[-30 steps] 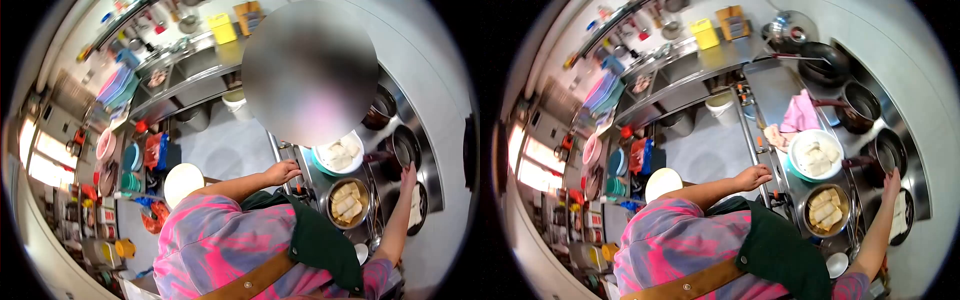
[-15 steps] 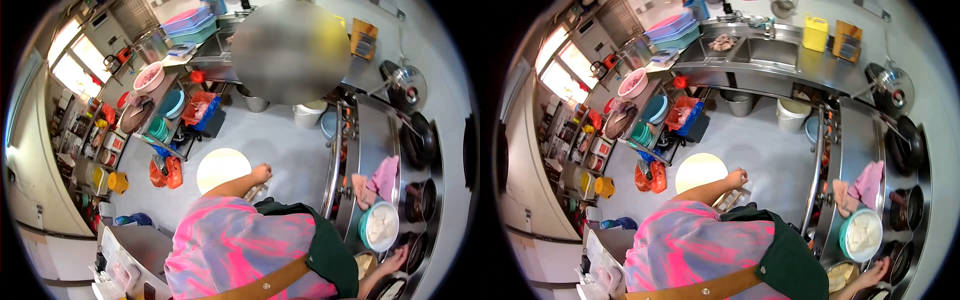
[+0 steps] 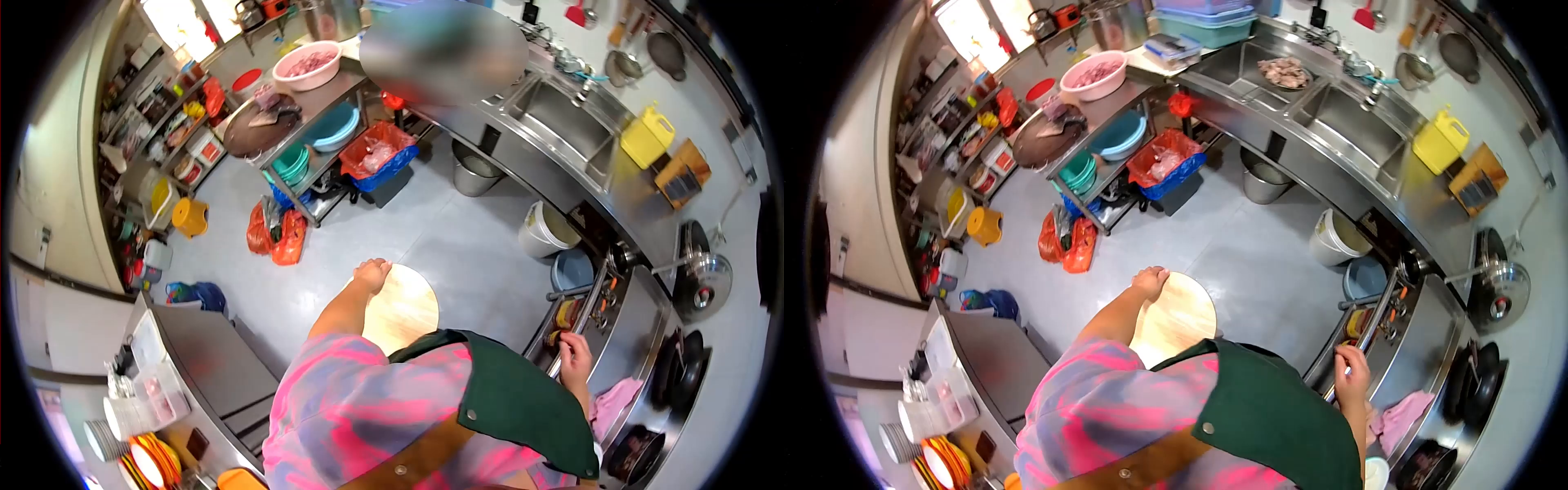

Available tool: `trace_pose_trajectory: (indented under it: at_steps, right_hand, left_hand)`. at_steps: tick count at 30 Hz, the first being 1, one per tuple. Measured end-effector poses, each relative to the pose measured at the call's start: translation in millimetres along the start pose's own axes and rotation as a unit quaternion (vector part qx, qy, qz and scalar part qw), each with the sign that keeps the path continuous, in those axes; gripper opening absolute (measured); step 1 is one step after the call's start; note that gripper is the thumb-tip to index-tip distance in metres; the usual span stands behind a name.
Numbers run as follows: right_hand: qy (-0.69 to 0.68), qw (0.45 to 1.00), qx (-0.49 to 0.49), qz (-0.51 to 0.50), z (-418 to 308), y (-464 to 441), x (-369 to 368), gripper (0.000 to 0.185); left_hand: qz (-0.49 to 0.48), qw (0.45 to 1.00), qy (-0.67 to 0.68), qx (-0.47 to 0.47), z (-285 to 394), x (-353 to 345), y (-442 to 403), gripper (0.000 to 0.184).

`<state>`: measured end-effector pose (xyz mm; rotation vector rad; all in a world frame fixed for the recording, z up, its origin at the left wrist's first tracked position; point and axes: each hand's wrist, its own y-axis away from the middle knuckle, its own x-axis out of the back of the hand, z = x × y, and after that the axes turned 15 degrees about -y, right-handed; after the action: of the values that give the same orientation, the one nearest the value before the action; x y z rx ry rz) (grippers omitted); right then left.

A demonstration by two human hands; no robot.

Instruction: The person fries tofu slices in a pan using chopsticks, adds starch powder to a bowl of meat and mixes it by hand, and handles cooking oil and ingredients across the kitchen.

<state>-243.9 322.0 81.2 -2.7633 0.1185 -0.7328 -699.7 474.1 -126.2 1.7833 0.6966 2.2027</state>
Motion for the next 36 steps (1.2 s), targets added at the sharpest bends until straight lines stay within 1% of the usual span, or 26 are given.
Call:
trace_pose_trajectory:
  at_steps: [1, 4, 5, 7, 10, 12, 13, 14, 16, 18, 19, 23, 24, 26, 28, 29, 31, 32, 33, 35, 36]
  right_hand:
    - [-0.007, 0.999, 0.012, -0.043, 14.1, -17.1, -10.7, 0.010]
    - [-0.036, 0.985, -0.016, -0.170, 44.2, -64.7, -42.6, 0.011]
    - [-0.023, 0.973, 0.049, -0.226, 54.0, -83.4, -49.3, 0.011]
    - [-0.048, 0.957, -0.014, -0.284, 57.8, -118.4, -61.9, 0.011]
    - [-0.056, 0.929, -0.029, -0.366, 87.1, -178.8, -69.3, 0.012]
    - [-0.011, 0.910, -0.012, -0.414, 106.3, -228.6, -70.2, 0.012]
    - [0.009, 0.902, -0.010, -0.431, 112.7, -245.5, -70.2, 0.012]
    - [-0.006, 0.904, -0.008, -0.427, 116.6, -263.0, -71.0, 0.012]
    - [-0.016, 0.892, 0.015, -0.452, 120.1, -303.3, -76.6, 0.014]
    - [-0.010, 0.880, 0.035, -0.474, 131.6, -334.1, -87.8, 0.015]
    - [-0.004, 0.872, 0.047, -0.488, 137.2, -349.1, -97.3, 0.015]
    - [-0.015, 0.832, 0.066, -0.551, 143.7, -384.8, -154.1, 0.017]
    - [-0.015, 0.815, 0.050, -0.578, 134.7, -390.0, -169.7, 0.019]
    - [-0.007, 0.770, 0.076, -0.633, 125.6, -403.3, -203.3, 0.020]
    - [0.008, 0.726, 0.096, -0.681, 110.7, -417.6, -237.2, 0.022]
    - [0.022, 0.716, 0.093, -0.691, 105.4, -425.8, -256.2, 0.022]
    - [0.052, 0.699, 0.089, -0.708, 93.8, -444.4, -295.0, 0.023]
    - [0.035, 0.701, 0.120, -0.702, 95.3, -453.6, -316.0, 0.024]
    - [0.039, 0.702, 0.113, -0.702, 82.4, -461.5, -334.8, 0.024]
    - [0.046, 0.708, 0.086, -0.700, 54.3, -472.1, -369.6, 0.024]
    - [0.043, 0.695, 0.116, -0.709, 45.1, -478.2, -390.3, 0.025]
  left_hand:
    - [0.018, 1.000, -0.004, 0.001, -0.4, 2.9, 2.4, 0.051]
    - [-0.001, 0.999, 0.016, 0.042, -5.9, 9.4, -1.7, 0.052]
    - [0.002, 0.998, 0.026, 0.054, -6.3, 10.4, -2.8, 0.051]
    - [0.011, 0.995, 0.052, 0.084, -13.6, 10.1, -2.6, 0.051]
    - [0.042, 0.981, 0.056, 0.183, -18.2, 3.6, -1.5, 0.051]
    - [0.062, 0.965, 0.075, 0.245, -24.0, -4.5, 6.9, 0.052]
    - [0.039, 0.957, 0.079, 0.276, -24.4, -3.9, 15.0, 0.052]
    - [0.015, 0.948, 0.083, 0.305, -23.5, -4.4, 23.8, 0.053]
    - [-0.009, 0.933, 0.119, 0.340, -22.6, -12.3, 43.4, 0.055]
    - [-0.020, 0.913, 0.108, 0.392, -13.3, -24.3, 66.0, 0.057]
    - [-0.026, 0.901, 0.104, 0.420, -9.8, -29.3, 76.0, 0.058]
    - [-0.066, 0.857, 0.182, 0.478, -2.8, -49.0, 106.2, 0.059]
    - [-0.070, 0.844, 0.195, 0.495, -1.7, -52.1, 109.7, 0.059]
    - [-0.079, 0.822, 0.208, 0.524, -6.3, -66.7, 113.2, 0.061]
    - [-0.079, 0.807, 0.188, 0.554, -10.7, -75.7, 112.3, 0.062]
    - [-0.079, 0.801, 0.177, 0.567, -15.1, -78.7, 110.8, 0.063]
    - [-0.076, 0.799, 0.173, 0.570, -24.3, -85.1, 109.3, 0.063]
    - [-0.074, 0.799, 0.172, 0.572, -29.3, -85.2, 107.3, 0.063]
    - [-0.067, 0.794, 0.177, 0.578, -28.1, -77.1, 106.6, 0.061]
    - [-0.061, 0.806, 0.157, 0.567, -32.5, -96.5, 109.0, 0.060]
    - [-0.097, 0.814, 0.170, 0.546, -41.0, -108.6, 112.7, 0.060]
